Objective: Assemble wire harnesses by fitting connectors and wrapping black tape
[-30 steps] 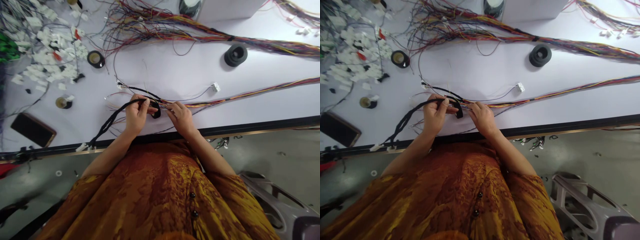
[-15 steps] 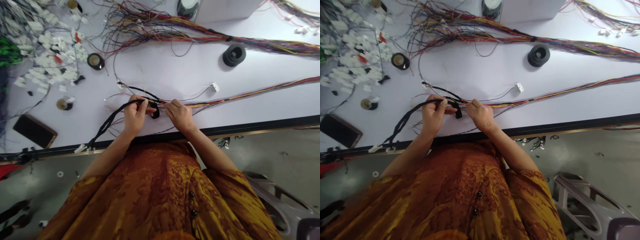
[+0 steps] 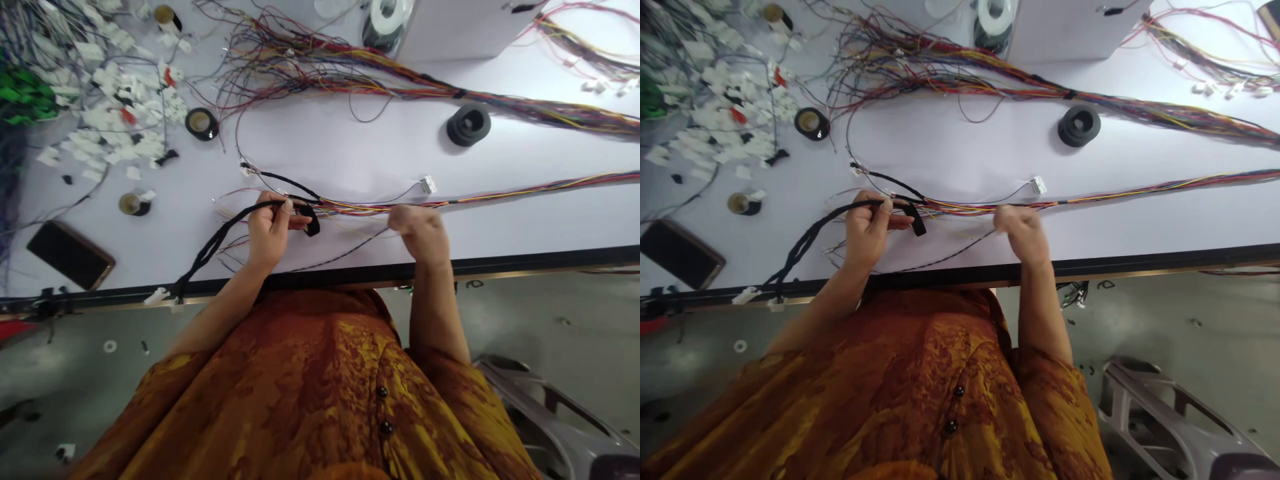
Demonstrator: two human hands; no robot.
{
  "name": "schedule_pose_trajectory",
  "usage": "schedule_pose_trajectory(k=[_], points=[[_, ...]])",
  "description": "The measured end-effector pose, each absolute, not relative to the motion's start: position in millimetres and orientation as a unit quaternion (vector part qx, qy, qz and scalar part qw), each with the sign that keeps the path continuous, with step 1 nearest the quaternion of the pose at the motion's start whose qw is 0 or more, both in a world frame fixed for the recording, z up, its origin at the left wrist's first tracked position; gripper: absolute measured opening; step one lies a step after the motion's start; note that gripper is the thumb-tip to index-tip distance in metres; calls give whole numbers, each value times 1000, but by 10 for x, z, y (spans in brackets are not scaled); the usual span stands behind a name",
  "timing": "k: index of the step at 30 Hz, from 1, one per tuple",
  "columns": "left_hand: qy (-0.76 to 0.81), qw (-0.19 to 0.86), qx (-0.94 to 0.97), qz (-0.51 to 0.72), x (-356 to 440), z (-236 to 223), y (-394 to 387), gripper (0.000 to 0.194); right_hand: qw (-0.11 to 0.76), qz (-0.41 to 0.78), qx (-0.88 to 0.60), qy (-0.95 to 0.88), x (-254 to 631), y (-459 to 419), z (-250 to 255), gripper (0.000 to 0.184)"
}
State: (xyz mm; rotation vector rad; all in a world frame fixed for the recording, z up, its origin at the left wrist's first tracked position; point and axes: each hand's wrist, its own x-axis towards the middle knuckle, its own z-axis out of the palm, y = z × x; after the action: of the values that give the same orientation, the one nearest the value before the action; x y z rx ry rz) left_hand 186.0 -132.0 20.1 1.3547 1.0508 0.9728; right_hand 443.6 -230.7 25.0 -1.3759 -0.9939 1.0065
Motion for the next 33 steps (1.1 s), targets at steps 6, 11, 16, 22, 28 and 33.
schedule_pose_trajectory(k=[6,11,16,22,28,33], points=[[448,563,558,413,1869,221,-1363,33,708,264,-629,-185,5031,-2533,-76,53],[423,509,629,407,1842,254,-1450,26,671,-33,-728,-138,5211,-2667,244,10],[379,346,763,393,1840,248,-1629,14,597,108,-675,-420,4414,-2289,1000,20],[385,226,848,284,1802,169,-1806,21,119,334,-587,-728,3486,-1336,975,19],[388,213,862,247,1803,163,-1846,20,-57,289,-530,-795,3235,-1021,832,29],[380,197,874,229,1782,145,-1810,25,7,296,-573,-764,3226,-1016,680,40]])
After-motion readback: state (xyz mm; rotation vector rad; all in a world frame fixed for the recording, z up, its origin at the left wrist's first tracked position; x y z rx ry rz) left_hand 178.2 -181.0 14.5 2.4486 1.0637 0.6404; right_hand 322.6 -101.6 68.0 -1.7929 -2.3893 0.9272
